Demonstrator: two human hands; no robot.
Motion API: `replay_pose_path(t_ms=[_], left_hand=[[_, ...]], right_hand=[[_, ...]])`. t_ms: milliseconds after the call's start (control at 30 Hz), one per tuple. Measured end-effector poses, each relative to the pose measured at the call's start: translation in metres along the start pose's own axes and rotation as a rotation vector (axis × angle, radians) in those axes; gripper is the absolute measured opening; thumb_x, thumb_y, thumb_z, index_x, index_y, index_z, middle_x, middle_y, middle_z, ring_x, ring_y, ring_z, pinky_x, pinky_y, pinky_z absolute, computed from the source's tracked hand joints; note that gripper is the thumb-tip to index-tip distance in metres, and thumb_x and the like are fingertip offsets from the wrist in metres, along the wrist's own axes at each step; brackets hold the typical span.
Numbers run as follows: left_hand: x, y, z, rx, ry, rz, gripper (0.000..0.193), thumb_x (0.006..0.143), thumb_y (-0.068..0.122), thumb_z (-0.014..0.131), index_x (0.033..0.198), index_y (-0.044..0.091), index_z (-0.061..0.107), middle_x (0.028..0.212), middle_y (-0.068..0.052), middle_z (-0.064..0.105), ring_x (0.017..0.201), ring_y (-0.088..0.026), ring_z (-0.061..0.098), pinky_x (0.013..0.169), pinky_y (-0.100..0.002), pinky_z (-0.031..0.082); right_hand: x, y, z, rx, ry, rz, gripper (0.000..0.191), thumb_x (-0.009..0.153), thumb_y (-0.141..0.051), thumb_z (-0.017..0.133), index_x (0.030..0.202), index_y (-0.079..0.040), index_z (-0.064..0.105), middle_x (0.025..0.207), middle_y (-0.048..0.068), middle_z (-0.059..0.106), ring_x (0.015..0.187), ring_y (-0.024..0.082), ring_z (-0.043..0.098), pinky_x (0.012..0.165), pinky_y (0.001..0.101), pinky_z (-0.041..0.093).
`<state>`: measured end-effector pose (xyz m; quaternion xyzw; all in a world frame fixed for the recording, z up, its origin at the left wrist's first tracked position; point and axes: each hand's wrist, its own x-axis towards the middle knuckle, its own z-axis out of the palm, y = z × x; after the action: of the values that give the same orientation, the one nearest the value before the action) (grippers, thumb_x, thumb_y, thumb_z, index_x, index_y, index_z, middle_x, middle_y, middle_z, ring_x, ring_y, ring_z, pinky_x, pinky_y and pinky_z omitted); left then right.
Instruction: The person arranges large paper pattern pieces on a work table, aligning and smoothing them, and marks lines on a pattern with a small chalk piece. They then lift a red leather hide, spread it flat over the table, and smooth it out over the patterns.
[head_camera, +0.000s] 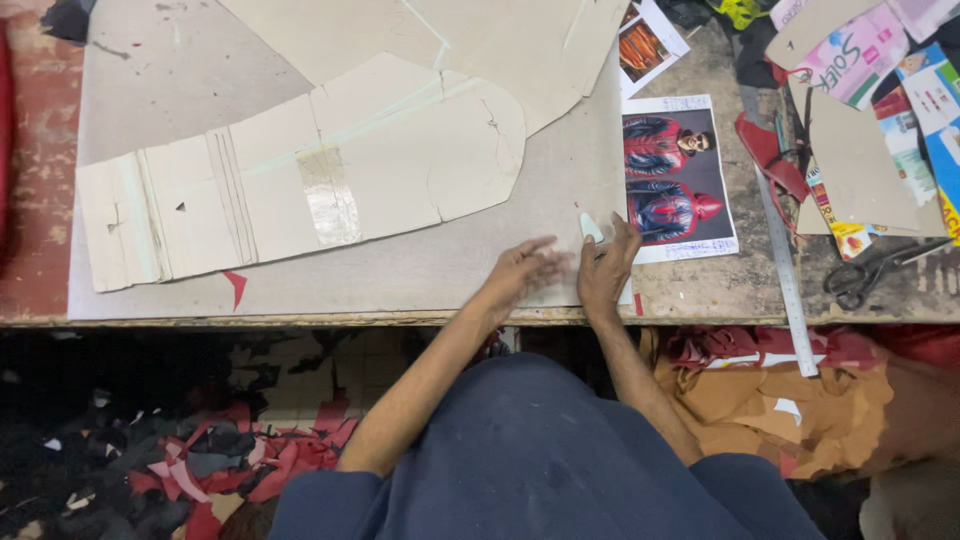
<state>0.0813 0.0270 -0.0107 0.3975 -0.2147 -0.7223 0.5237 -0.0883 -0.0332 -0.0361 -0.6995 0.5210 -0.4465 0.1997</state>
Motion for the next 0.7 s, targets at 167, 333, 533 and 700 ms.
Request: replay_pose_path(t_ms=[167, 333, 533, 700], left_hand=[[-0.045, -0.008, -0.007, 0.282, -0.066, 0.018, 0.036, 0.103, 0.016, 0.058, 0.135, -0.001, 0.062, 0.118, -0.015, 0.074, 0.108, -0.023, 0.071, 0.096, -0.035, 0.059], [-0.075, 0.035, -0.082, 0.597, 0.243, 0.218, 0.033, 0.098, 0.020, 0.065, 0.128, 0.006, 0.069, 0.115, -0.010, 0.078, 0.108, -0.021, 0.071, 0.097, -0.038, 0.058], [-0.119, 0.133, -0.217, 0.825, 0.635, 0.516, 0.034, 0.093, 0.018, 0.070, 0.125, 0.007, 0.071, 0.121, -0.013, 0.075, 0.114, -0.025, 0.068, 0.098, -0.043, 0.054], [-0.100, 0.229, -0.307, 1.376, 0.786, 0.448, 0.082, 0.085, 0.034, 0.084, 0.150, -0.002, 0.049, 0.141, -0.024, 0.054, 0.134, -0.042, 0.044, 0.110, -0.054, 0.040]], right_hand=[[-0.001, -0.009, 0.001, -0.090, 0.030, -0.049, 0.053, 0.099, -0.001, 0.066, 0.149, 0.002, 0.047, 0.138, 0.023, 0.045, 0.118, 0.038, 0.058, 0.089, 0.0432, 0.053], [0.003, -0.045, -0.001, -0.156, 0.026, -0.064, 0.051, 0.101, -0.002, 0.067, 0.148, 0.003, 0.047, 0.138, 0.022, 0.044, 0.119, 0.038, 0.059, 0.090, 0.0432, 0.056], [0.050, -0.094, 0.028, -0.048, -0.020, -0.059, 0.041, 0.105, -0.004, 0.063, 0.145, 0.000, 0.052, 0.129, 0.019, 0.062, 0.100, 0.028, 0.068, 0.076, 0.0347, 0.059], [0.156, -0.117, 0.103, 0.381, 0.034, 0.315, 0.061, 0.092, -0.009, 0.076, 0.144, 0.001, 0.046, 0.121, 0.016, 0.067, 0.096, 0.025, 0.068, 0.078, 0.0333, 0.059]])
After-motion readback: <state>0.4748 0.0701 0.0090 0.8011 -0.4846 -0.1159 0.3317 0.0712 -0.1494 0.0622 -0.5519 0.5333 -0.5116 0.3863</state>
